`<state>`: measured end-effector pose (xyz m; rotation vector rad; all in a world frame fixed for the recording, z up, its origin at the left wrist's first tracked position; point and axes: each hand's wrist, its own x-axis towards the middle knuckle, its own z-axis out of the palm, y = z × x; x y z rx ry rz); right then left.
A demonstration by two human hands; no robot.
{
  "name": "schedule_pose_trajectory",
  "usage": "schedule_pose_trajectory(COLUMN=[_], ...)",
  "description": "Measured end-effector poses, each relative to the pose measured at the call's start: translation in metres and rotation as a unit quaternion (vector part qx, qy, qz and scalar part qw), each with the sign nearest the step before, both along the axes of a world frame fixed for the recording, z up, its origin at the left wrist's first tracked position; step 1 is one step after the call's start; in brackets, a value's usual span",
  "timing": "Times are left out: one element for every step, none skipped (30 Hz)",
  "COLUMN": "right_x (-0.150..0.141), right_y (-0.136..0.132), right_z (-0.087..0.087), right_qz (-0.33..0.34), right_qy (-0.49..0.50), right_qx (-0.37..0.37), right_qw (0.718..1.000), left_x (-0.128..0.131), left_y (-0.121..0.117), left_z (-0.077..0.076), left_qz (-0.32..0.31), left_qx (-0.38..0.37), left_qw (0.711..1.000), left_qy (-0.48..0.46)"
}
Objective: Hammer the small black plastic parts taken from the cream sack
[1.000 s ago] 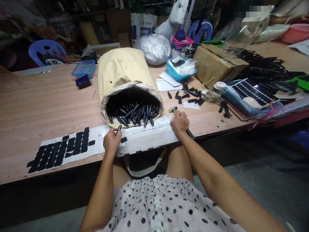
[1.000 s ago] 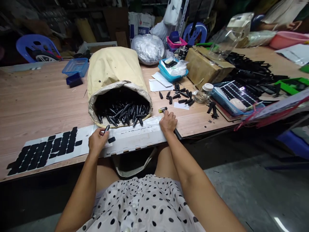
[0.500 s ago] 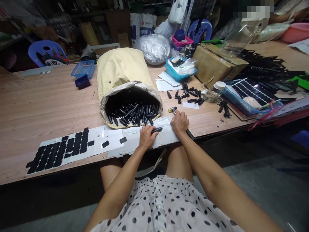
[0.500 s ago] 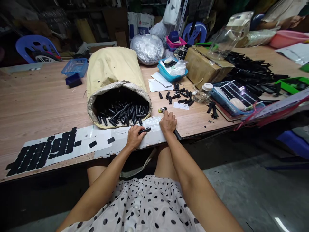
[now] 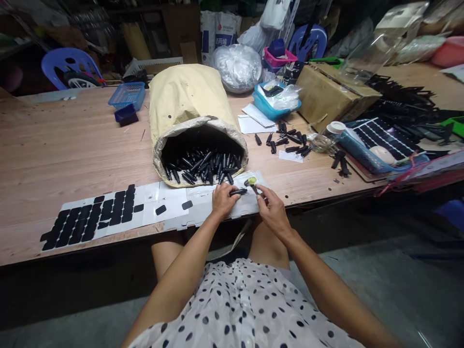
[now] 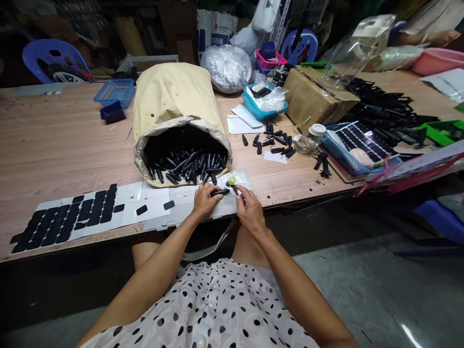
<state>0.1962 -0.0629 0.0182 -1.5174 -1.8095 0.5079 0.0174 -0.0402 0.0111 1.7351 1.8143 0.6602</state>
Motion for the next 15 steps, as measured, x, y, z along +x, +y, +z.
schedule_pose_trajectory(right_x=[-0.003, -0.006, -0.008, -0.009, -0.010, -0.010, -0.010, -0.009, -0.009, -0.008, -0.008, -0.009, -0.009, -0.010, -0.012], right_y=[-0.006, -0.011, -0.014, -0.015, -0.016, -0.017, -0.016, -0.016, -0.015, -0.014, -0.013, -0.013, -0.013, -0.013, -0.014], right_z=[0.000, -0.001, -0.001, -0.002, -0.004, -0.005, -0.007, -0.008, -0.009, -0.010, -0.009, -0.009, -0.007, -0.006, -0.005], right_qz=[0.006, 0.007, 0.004, -0.002, -0.008, -0.011, -0.011, -0.009, -0.004, 0.001, 0.004, 0.005, 0.006, 0.007, 0.009], right_qy=[-0.004, -0.008, -0.012, -0.016, -0.021, -0.025, -0.029, -0.032, -0.032, -0.030, -0.027, -0.024, -0.023, -0.023, -0.024], right_qx=[0.013, 0.023, 0.031, 0.038, 0.042, 0.044, 0.043, 0.039, 0.036, 0.034, 0.036, 0.041, 0.048, 0.053, 0.054], right_qw=[1.000, 1.000, 0.999, 0.999, 0.999, 0.999, 0.999, 0.999, 0.999, 0.999, 0.999, 0.999, 0.999, 0.998, 0.998], left_x=[0.000, 0.001, 0.001, 0.002, 0.002, 0.002, 0.003, 0.003, 0.004, 0.004, 0.004, 0.004, 0.004, 0.004, 0.004], left_y=[0.000, 0.000, 0.000, 0.000, 0.000, 0.000, 0.000, 0.000, 0.000, 0.001, 0.001, 0.001, 0.001, 0.001, 0.001], left_z=[0.000, 0.001, 0.001, 0.001, 0.001, 0.001, 0.000, 0.000, 0.000, -0.001, -0.001, -0.001, -0.001, -0.001, -0.001], left_qz=[0.001, 0.002, 0.002, 0.002, 0.001, 0.000, 0.000, 0.002, 0.003, 0.004, 0.004, 0.002, -0.001, -0.004, -0.005], left_qx=[0.001, 0.002, 0.003, 0.004, 0.006, 0.007, 0.008, 0.008, 0.008, 0.007, 0.007, 0.006, 0.005, 0.005, 0.006], left_qw=[1.000, 1.000, 1.000, 1.000, 1.000, 1.000, 1.000, 1.000, 1.000, 1.000, 1.000, 1.000, 1.000, 1.000, 1.000], left_qy=[0.001, 0.003, 0.005, 0.007, 0.008, 0.009, 0.011, 0.012, 0.013, 0.015, 0.016, 0.017, 0.017, 0.017, 0.016])
